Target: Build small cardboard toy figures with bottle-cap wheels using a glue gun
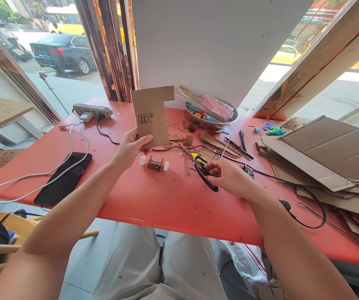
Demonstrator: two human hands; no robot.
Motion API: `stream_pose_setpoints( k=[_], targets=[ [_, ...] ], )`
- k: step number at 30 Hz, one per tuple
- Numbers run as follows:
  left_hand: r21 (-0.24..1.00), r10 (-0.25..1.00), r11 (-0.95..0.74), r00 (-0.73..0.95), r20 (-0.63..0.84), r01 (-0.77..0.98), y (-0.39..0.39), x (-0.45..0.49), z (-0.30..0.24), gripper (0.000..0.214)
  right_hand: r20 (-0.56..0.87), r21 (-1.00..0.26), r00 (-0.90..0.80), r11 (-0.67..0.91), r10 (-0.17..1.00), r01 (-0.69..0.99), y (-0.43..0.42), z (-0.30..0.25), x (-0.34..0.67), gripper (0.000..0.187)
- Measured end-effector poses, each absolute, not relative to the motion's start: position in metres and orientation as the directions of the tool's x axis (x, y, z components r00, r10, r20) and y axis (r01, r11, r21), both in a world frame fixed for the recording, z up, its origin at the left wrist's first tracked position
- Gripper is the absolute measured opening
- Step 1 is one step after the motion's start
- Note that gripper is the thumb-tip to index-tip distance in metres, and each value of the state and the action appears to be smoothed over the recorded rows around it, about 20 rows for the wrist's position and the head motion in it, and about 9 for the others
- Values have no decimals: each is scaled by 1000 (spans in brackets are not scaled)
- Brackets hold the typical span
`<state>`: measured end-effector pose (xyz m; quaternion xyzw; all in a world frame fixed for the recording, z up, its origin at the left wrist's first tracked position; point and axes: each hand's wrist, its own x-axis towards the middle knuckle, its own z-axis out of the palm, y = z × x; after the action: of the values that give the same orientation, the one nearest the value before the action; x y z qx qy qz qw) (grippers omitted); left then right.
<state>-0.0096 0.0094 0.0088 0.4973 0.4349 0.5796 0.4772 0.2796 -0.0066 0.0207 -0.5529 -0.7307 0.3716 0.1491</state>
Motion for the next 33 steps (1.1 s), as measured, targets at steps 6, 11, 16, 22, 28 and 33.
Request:
stream_pose_setpoints(
  k=[6, 11, 16, 22, 28, 33],
  targets=[
    [975, 985, -158, -87, 146, -156, 11, -8, 8, 36, -74, -984, -573, 33, 816, 174, 3, 35, 254, 70],
    [974, 985, -145, -121, 125, -172, 8, -10, 13, 37, 57, -945, -674, 258, 736, 202, 5, 37, 235, 91],
    [963, 980, -148, -167, 111, -226, 12, -5, 24, 37, 37, -952, -639, 223, 769, 212, -2, 22, 237, 89],
    [964, 978, -195, -113, 177, -182, 28, 23, 45, 25, -3, -973, -601, 137, 799, 187, -4, 21, 239, 75],
    [951, 963, -270, -58, 264, -151, 25, 45, 39, 26, 16, -912, -574, 247, 818, 327, -3, 21, 246, 67],
    [953, 965, -263, -38, 260, -148, 11, 50, 26, 30, -8, -902, -600, 252, 800, 349, -7, 22, 247, 63]
  ],
)
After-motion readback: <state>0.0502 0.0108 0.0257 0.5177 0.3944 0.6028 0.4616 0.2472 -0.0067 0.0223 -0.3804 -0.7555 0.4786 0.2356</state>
